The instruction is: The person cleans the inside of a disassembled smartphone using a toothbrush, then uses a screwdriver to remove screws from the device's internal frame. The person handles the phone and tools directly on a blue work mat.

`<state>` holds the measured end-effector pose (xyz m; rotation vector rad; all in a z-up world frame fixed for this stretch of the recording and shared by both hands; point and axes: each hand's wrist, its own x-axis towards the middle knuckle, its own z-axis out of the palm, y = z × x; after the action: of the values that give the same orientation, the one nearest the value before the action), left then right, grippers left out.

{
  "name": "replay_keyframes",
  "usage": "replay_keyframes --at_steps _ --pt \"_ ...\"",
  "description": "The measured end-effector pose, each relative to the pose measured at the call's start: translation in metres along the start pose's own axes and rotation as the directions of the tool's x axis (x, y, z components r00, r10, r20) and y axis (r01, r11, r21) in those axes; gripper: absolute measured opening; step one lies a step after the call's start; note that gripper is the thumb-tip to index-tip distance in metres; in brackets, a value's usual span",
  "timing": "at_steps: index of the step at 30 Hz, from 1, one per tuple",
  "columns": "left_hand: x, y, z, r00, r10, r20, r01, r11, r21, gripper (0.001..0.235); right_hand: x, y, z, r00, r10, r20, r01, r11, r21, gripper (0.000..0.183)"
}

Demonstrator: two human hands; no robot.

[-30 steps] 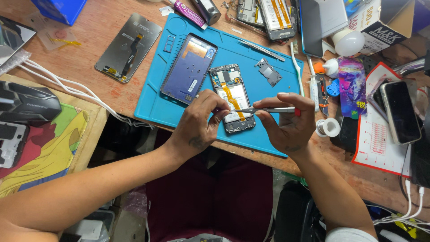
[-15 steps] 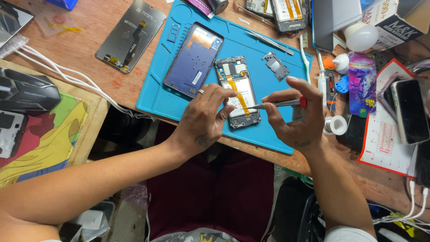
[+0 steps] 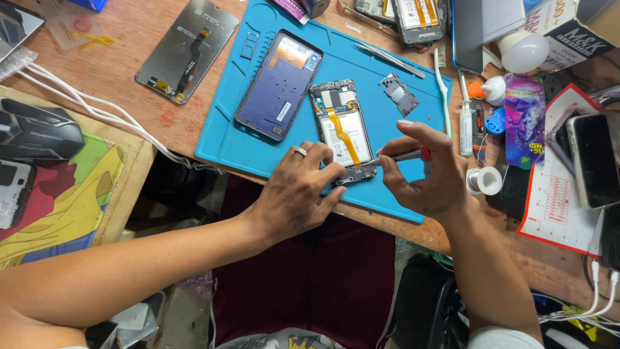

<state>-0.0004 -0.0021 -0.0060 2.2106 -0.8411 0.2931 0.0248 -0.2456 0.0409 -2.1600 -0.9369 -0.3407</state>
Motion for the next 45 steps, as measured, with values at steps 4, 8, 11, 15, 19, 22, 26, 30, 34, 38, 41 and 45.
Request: replay_keyframes --at_steps 4,8,11,15,19,22,26,30,34,38,41,45 --pt "-0.001 -0.002 0.004 1.000 -0.003 0.003 0.003 1.000 0.019 0.023 -0.002 -0.002 0.003 1.000 0.013 0.011 -0.013 1.000 -0.009 0.059" --pt "-0.002 -0.003 0.005 1.000 0.008 -0.013 -0.007 0.999 0.032 0.021 -0.002 -0.002 0.004 1.000 0.017 0.012 -0.017 1.000 -0.010 0.060" --pt "-0.002 -0.002 0.006 1.000 0.012 -0.018 -0.011 0.999 0.047 0.019 -0.002 -0.003 0.006 1.000 -0.025 0.001 0.025 0.997 -0.073 0.056" --pt "-0.002 -0.002 0.007 1.000 0.013 -0.020 -0.012 0.999 0.045 0.018 0.000 -0.006 0.005 0.999 -0.042 0.013 0.044 0.986 -0.162 0.059" --pt "-0.001 -0.002 0.006 1.000 0.004 -0.015 -0.003 0.999 0.046 0.016 0.001 -0.009 0.004 0.995 -0.099 0.020 0.101 0.972 -0.213 0.054" --pt "-0.002 -0.001 0.005 1.000 0.001 -0.022 0.000 0.999 0.039 0.016 0.003 -0.010 0.006 0.993 -0.118 0.013 0.118 0.978 -0.174 0.039" --pt "0.000 0.000 0.004 0.999 0.013 -0.039 -0.012 0.999 0.031 0.017 0.005 -0.010 0.008 0.997 -0.078 0.023 0.081 0.980 -0.184 0.047" --pt "0.001 0.003 -0.001 0.999 -0.021 -0.040 0.020 1.000 -0.012 0.018 0.008 -0.011 0.007 0.998 -0.056 0.012 0.057 0.964 -0.261 0.059" --pt "0.003 0.006 -0.002 0.999 -0.015 -0.042 0.016 1.000 0.015 0.018 0.005 -0.008 0.009 0.991 -0.132 0.007 0.131 0.968 -0.215 0.052" --pt "0.003 0.006 -0.003 0.999 -0.010 -0.050 0.011 1.000 0.028 0.019 0.004 -0.003 0.010 0.998 -0.033 0.057 0.046 0.972 -0.229 0.064" --pt "0.003 0.005 -0.002 0.999 -0.010 -0.043 0.011 1.000 0.026 0.018 0.003 -0.004 0.008 0.987 -0.160 0.006 0.159 0.976 -0.149 0.056" --pt "0.003 0.005 -0.001 0.999 -0.011 -0.045 0.013 1.000 0.028 0.019 0.006 -0.008 0.012 0.986 -0.150 0.079 0.157 0.984 -0.087 0.046"
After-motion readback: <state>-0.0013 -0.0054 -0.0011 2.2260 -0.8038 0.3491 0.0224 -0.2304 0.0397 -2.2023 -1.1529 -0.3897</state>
